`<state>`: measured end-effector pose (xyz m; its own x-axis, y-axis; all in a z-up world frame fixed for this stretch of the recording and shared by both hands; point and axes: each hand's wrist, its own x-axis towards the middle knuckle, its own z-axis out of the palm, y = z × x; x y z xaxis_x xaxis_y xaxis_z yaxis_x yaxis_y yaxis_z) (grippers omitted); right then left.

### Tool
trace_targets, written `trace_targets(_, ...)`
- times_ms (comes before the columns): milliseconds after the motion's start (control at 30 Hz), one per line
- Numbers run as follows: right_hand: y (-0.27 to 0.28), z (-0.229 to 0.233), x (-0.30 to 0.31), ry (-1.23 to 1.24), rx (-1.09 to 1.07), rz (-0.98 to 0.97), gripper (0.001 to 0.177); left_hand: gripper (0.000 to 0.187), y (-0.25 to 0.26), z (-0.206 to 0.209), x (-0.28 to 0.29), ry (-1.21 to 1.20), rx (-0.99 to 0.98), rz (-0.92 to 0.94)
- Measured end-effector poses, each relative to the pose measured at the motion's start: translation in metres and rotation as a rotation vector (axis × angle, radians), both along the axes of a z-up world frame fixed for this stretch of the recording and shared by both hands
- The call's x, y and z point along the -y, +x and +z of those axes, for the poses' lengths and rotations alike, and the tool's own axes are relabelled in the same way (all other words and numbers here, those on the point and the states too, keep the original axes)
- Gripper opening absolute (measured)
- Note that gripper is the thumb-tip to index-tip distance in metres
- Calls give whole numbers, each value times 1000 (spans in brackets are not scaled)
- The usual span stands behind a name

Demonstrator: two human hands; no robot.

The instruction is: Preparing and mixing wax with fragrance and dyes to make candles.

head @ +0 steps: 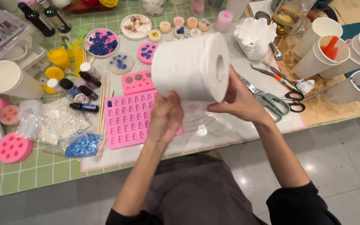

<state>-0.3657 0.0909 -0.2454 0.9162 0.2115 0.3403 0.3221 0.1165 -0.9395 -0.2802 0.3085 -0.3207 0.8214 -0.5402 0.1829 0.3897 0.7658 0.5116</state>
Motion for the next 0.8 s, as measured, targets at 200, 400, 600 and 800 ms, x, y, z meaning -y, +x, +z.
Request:
trace_targets(200,-19,-24,9,-188,-130,-321,63,55,-29,-12,-3,16,-16,-124)
trace_targets(400,-25,-28,28,-378,24,-518,23,78,-47,3,-20,314,244,-155)
trace_targets(600,-24,29,11,-637,275,-543,23,55,-45,74,-38,431,823,-64)
trace_targets(800,-19,-6,48,-1183,457,-855,21,53,-40,83,-44,846,1055,98)
